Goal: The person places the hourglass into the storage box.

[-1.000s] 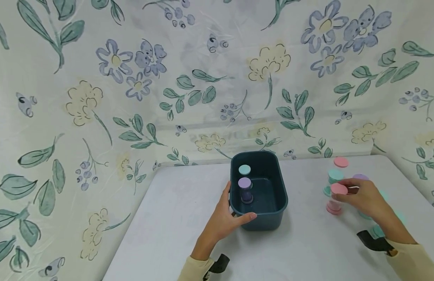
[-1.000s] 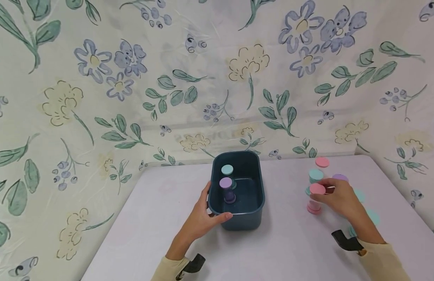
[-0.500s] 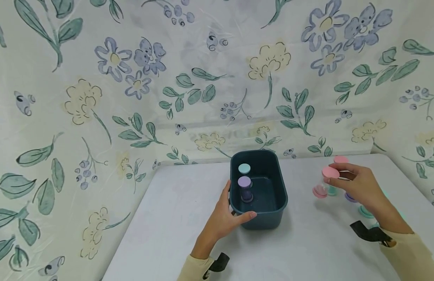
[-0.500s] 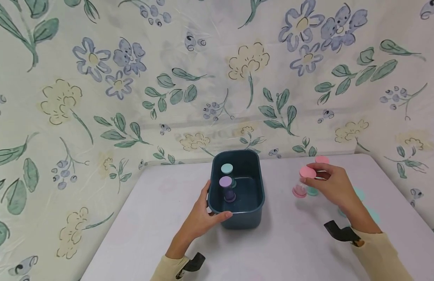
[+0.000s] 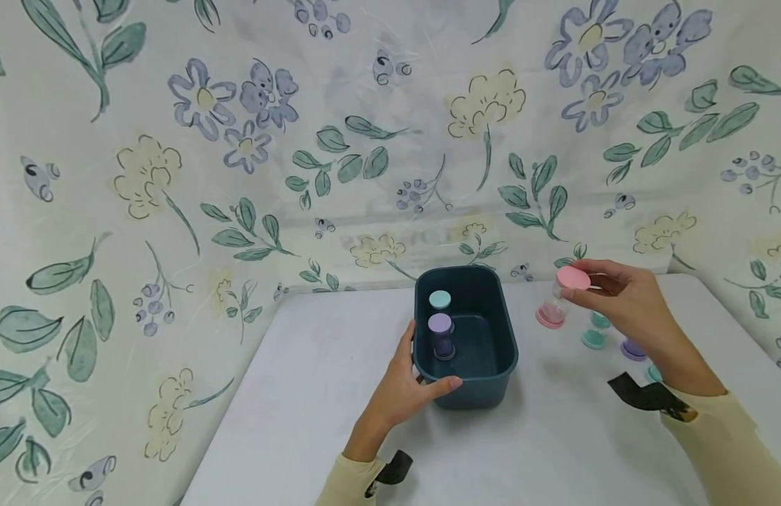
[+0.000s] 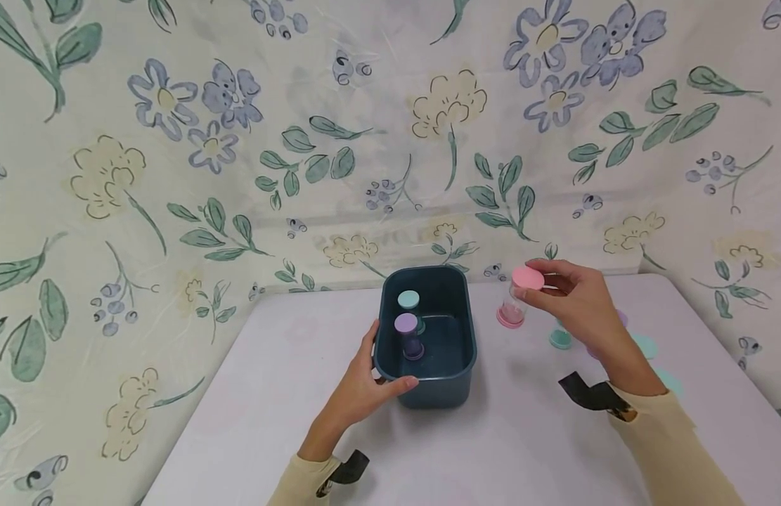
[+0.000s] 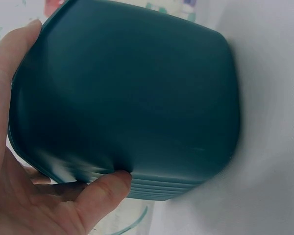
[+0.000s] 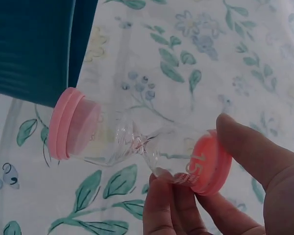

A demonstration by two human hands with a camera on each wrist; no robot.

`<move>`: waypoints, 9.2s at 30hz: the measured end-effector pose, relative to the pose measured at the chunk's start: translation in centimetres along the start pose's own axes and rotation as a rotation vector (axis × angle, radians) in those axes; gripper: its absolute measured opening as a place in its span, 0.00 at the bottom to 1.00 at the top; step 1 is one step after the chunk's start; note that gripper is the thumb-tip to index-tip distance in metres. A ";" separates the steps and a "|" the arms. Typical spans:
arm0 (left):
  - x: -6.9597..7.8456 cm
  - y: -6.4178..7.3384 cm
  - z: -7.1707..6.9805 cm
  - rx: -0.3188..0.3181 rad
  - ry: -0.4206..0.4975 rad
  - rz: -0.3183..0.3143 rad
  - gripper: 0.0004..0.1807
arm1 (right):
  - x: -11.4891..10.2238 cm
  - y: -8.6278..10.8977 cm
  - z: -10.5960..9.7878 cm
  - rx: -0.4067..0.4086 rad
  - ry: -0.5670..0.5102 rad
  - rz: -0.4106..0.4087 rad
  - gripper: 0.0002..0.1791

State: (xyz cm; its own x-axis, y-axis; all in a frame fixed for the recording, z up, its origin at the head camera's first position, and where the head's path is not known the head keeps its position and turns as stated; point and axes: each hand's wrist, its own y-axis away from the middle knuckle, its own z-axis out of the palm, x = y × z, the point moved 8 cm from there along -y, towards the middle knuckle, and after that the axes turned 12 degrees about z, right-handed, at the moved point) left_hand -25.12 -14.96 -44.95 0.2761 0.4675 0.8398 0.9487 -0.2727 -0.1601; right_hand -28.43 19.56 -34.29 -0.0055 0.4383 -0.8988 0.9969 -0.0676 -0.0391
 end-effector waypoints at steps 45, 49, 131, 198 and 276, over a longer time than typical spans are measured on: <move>0.0 -0.1 0.0 -0.014 -0.009 -0.003 0.69 | -4.6 -0.2 15.1 -0.351 -0.037 -0.140 0.27; -0.1 0.0 0.0 -0.016 -0.017 -0.004 0.68 | -4.3 -0.2 16.2 -0.354 0.030 -0.150 0.26; 0.1 0.0 0.0 -0.019 0.030 0.029 0.68 | -4.6 0.2 17.1 -0.373 0.295 -0.184 0.26; 0.0 0.0 0.1 -0.007 0.048 0.041 0.69 | 9.5 -1.7 -2.1 0.100 0.563 0.104 0.33; -0.1 0.1 0.0 -0.013 0.047 0.025 0.69 | -1.7 -0.5 -1.3 0.079 0.209 0.021 0.37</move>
State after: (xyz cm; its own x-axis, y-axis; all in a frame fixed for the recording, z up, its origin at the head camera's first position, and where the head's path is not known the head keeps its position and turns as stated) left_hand -25.06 -15.02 -45.04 0.2917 0.4202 0.8593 0.9395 -0.2944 -0.1750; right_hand -28.85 20.04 -32.17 0.0396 0.6119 -0.7899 0.9875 -0.1448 -0.0626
